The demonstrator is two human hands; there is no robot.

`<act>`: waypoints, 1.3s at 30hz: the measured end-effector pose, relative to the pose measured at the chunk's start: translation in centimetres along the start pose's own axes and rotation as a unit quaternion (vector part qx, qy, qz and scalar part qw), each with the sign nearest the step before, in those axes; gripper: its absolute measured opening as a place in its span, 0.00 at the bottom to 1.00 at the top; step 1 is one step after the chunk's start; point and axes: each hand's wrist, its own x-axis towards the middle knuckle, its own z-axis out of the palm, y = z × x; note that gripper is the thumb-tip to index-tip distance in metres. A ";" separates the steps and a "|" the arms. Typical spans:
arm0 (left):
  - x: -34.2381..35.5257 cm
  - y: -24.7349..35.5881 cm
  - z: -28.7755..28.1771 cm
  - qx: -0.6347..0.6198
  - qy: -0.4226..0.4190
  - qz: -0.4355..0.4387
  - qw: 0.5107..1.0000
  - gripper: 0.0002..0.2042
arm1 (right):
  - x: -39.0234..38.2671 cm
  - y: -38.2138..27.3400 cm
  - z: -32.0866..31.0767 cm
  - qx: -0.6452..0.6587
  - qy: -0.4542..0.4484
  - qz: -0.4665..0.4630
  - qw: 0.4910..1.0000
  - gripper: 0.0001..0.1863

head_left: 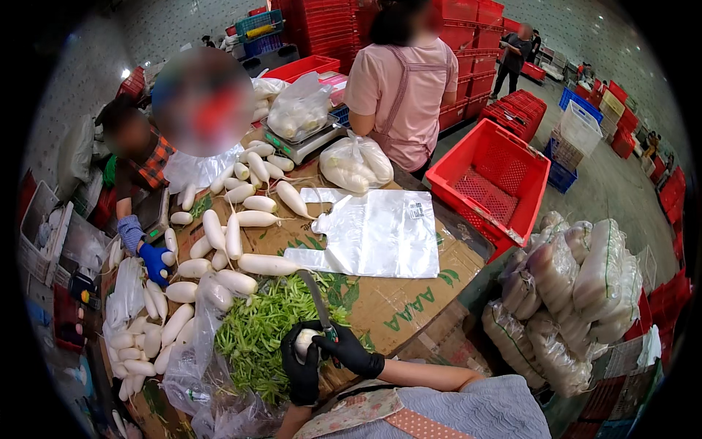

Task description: The person peels white radishes using a curved knife, removing the green tops and outer skin. The peeled radishes are placed on a table, and the green peels are collected in a plastic bag.

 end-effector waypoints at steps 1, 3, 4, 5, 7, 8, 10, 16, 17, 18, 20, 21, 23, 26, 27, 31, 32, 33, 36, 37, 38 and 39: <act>-0.1 -0.2 -0.1 -0.049 0.008 -0.022 0.999 0.17 | 0.1 0.3 0.1 0.009 -0.014 -0.004 1.000 0.18; 0.0 0.3 -0.5 -0.096 0.030 -0.085 0.991 0.17 | 0.0 0.8 0.3 -0.002 -0.030 -0.008 1.000 0.19; 0.2 0.6 -0.6 -0.119 0.044 -0.116 0.985 0.17 | 0.2 0.8 0.3 -0.023 -0.028 -0.011 0.999 0.19; 0.5 0.8 -0.7 -0.129 0.048 -0.105 0.985 0.17 | 0.3 0.7 0.5 -0.045 -0.030 -0.013 0.998 0.19; 0.9 1.4 -1.2 -0.158 0.050 -0.091 0.982 0.17 | 0.7 -0.6 1.0 -0.056 -0.051 0.043 0.996 0.19; 0.9 1.3 -1.8 -0.154 0.062 -0.085 0.982 0.17 | 0.9 -1.7 1.7 -0.091 -0.072 0.081 0.990 0.20; 1.0 2.1 -2.4 -0.113 0.072 -0.082 0.988 0.17 | 1.3 -0.4 2.6 -0.087 -0.041 0.033 0.995 0.21; 0.7 3.4 -4.7 -0.160 0.029 -0.126 0.979 0.22 | 2.7 -0.6 2.5 -0.096 -0.111 0.102 0.984 0.20; 0.6 3.1 -4.7 -0.137 0.035 -0.113 0.984 0.22 | 2.9 -0.5 2.8 -0.052 -0.115 0.067 0.990 0.21; 0.3 2.9 -4.9 -0.111 0.042 -0.099 0.988 0.23 | 3.2 0.1 2.7 -0.043 -0.134 0.066 0.988 0.22; 0.0 2.1 -5.1 -0.096 0.065 -0.089 0.989 0.24 | 3.3 0.0 3.4 -0.047 -0.147 0.053 0.987 0.22; -0.3 2.0 -5.1 -0.115 0.084 -0.096 0.985 0.23 | 3.3 -0.2 3.4 -0.064 -0.153 0.066 0.984 0.22; -0.7 2.4 -5.0 -0.132 0.112 -0.103 0.980 0.22 | 3.1 -0.4 3.9 -0.058 -0.172 0.060 0.982 0.22; -0.8 3.6 -5.0 -0.133 0.144 -0.101 0.975 0.21 | 2.9 -0.2 4.0 -0.066 -0.191 0.048 0.978 0.22; -0.9 3.3 -4.9 -0.138 0.159 -0.096 0.973 0.21 | 2.8 -0.1 4.1 -0.068 -0.195 0.045 0.977 0.22; -0.9 3.7 -4.9 -0.125 0.184 -0.109 0.969 0.20 | 2.4 0.0 4.0 -0.093 -0.201 0.041 0.974 0.23; -0.8 4.0 -5.0 -0.105 0.183 -0.115 0.971 0.19 | 2.2 -0.1 4.0 -0.097 -0.201 0.042 0.974 0.23; -0.6 4.5 -5.0 -0.115 0.181 -0.118 0.970 0.19 | 2.0 -0.3 4.1 -0.094 -0.200 0.046 0.974 0.23; -0.6 4.7 -5.3 -0.121 0.180 -0.098 0.971 0.18 | 2.0 0.4 4.0 -0.096 -0.202 0.034 0.974 0.22; -0.6 4.6 -5.1 -0.143 0.191 -0.092 0.967 0.15 | 1.9 0.4 4.0 -0.099 -0.206 0.029 0.973 0.22; -0.6 4.3 -5.4 -0.132 0.170 -0.086 0.973 0.15 | 1.9 0.4 3.8 -0.100 -0.208 0.021 0.973 0.22; -0.9 3.9 -6.1 -0.120 0.148 -0.079 0.979 0.14 | 1.8 0.3 3.7 -0.101 -0.210 0.012 0.972 0.22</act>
